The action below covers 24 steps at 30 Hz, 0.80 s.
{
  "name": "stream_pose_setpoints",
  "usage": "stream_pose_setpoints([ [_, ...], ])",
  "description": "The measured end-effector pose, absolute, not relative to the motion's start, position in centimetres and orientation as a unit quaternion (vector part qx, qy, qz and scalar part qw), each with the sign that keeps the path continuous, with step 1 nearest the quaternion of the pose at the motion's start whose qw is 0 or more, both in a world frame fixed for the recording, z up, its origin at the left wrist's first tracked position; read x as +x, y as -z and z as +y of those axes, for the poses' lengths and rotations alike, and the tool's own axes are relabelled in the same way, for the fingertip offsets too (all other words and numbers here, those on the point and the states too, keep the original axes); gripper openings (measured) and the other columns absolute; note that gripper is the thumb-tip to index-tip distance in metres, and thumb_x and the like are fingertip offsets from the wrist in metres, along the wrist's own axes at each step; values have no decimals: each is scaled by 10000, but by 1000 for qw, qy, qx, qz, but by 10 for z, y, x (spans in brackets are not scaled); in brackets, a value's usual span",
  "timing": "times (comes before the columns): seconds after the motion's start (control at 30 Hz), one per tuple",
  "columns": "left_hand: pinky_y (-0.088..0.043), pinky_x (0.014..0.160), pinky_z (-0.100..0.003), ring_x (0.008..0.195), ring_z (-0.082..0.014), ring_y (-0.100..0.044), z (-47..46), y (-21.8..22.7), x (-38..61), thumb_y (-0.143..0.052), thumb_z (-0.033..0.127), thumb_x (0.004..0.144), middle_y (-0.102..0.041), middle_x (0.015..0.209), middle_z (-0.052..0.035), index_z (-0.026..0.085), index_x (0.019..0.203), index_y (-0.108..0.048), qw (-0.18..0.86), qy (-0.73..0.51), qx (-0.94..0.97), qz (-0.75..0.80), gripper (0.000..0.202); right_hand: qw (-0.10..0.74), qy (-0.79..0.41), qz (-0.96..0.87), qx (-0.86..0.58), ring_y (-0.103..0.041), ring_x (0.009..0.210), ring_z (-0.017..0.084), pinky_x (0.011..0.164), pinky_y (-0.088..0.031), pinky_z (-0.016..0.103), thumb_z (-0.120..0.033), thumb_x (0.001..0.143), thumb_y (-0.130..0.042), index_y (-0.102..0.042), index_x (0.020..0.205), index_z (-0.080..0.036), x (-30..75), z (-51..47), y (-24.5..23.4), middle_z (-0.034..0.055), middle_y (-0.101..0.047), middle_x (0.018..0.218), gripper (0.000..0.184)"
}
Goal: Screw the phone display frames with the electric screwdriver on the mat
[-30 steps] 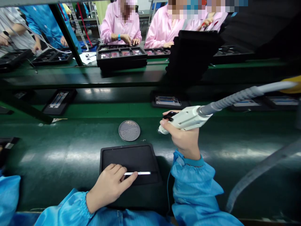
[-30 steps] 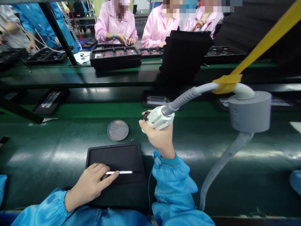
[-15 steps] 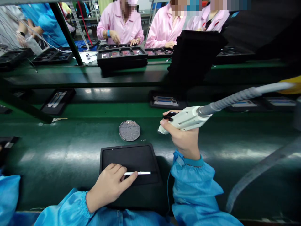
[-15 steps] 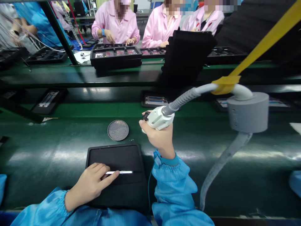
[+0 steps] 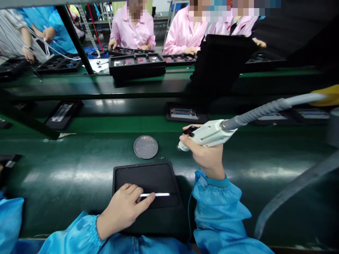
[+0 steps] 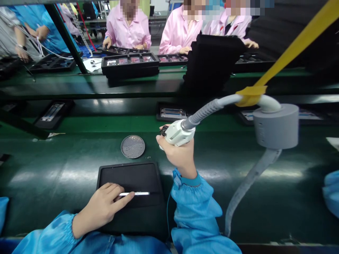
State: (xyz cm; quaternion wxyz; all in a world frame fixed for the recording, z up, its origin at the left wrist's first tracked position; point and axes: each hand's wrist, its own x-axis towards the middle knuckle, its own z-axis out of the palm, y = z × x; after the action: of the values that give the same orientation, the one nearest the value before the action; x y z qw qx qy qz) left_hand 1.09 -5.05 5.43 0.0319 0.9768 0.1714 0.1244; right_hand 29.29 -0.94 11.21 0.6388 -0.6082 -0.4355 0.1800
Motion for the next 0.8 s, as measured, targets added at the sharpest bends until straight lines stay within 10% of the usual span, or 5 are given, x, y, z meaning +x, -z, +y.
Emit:
stream_pose_setpoints([
  [0.8, -441, 669, -341, 758, -201, -541, -51, -53, 10, -432, 57, 929, -588, 915, -86, 192, 1309, -565, 22, -134, 975, 176, 425, 652, -187, -430, -596, -672, 770, 215, 745, -578, 415, -222, 685, -785, -683, 849, -243, 294, -9, -110, 22, -703, 866, 194],
])
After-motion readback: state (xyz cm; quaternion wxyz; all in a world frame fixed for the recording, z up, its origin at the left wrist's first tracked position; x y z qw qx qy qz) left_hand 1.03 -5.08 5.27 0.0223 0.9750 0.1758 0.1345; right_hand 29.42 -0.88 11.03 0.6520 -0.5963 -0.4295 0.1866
